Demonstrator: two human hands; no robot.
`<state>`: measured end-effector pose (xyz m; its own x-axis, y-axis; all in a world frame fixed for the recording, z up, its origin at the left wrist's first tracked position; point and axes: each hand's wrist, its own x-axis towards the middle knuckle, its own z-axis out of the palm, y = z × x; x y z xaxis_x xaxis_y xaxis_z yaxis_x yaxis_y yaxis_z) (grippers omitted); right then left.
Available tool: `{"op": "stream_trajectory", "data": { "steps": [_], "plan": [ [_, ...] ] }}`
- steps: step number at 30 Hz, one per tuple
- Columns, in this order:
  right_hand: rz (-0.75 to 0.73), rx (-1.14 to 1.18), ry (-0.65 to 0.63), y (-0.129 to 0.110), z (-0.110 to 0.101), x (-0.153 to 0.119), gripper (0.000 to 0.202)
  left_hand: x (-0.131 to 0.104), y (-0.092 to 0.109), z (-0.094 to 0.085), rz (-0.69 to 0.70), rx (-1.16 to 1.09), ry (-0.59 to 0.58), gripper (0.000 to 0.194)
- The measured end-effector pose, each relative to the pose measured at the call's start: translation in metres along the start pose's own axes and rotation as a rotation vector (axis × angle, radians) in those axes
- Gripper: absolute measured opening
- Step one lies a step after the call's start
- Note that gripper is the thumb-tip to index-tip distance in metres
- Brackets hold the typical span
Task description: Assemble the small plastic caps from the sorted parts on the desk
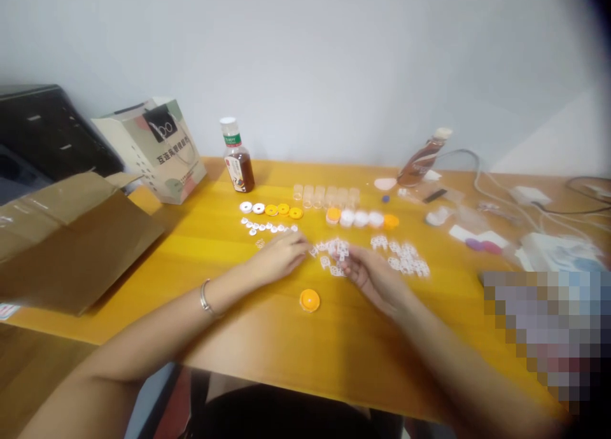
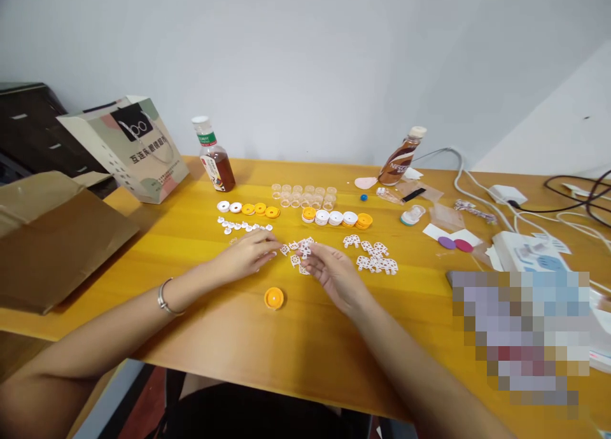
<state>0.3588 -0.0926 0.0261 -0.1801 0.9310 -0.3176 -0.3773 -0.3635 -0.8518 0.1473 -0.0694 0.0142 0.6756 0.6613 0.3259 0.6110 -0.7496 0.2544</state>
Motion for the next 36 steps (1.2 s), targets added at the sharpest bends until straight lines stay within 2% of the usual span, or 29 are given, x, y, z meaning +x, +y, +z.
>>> {"op": "stream_trajectory", "data": {
  "steps": [4, 7, 12, 17, 19, 23, 26, 28, 31, 36],
  "plan": [
    [-0.017, 0.062, -0.022, 0.008, 0.023, 0.0, 0.004, 0.012, -0.011, 0.009, -0.005, 0.064, -0.042, 0.021],
    [-0.098, 0.051, -0.053, 0.008, 0.029, 0.002, 0.006, 0.016, -0.016, 0.014, -0.022, 0.052, -0.027, 0.017],
    [-0.166, 0.08, 0.038, 0.012, 0.018, 0.008, 0.01, 0.02, -0.016, 0.018, -0.024, -0.017, -0.023, 0.016],
    [-0.162, 0.071, 0.044, 0.017, 0.01, 0.006, 0.011, 0.019, -0.01, 0.005, -0.072, -0.093, 0.018, 0.01],
    [-0.146, 0.061, 0.039, 0.018, 0.011, 0.003, 0.014, 0.013, -0.006, -0.002, -0.158, -0.245, 0.055, 0.005],
    [-0.121, 0.044, 0.049, 0.023, 0.016, -0.003, 0.018, -0.004, 0.0, -0.008, -0.363, -0.758, 0.065, 0.008],
    [-0.104, 0.024, 0.033, 0.027, 0.019, -0.007, 0.018, -0.012, 0.003, -0.007, -0.403, -1.05, 0.069, 0.015],
    [-0.086, 0.011, 0.009, 0.03, 0.021, -0.009, 0.016, -0.014, 0.005, -0.007, -0.396, -1.122, 0.084, 0.018],
    [-0.056, -0.006, -0.019, 0.032, 0.023, -0.012, 0.013, -0.013, 0.008, -0.008, -0.383, -1.1, 0.079, 0.025],
    [-0.022, -0.01, -0.055, 0.032, 0.025, -0.013, 0.015, -0.013, 0.014, -0.01, -0.327, -0.887, 0.086, 0.031]
  ]
}}
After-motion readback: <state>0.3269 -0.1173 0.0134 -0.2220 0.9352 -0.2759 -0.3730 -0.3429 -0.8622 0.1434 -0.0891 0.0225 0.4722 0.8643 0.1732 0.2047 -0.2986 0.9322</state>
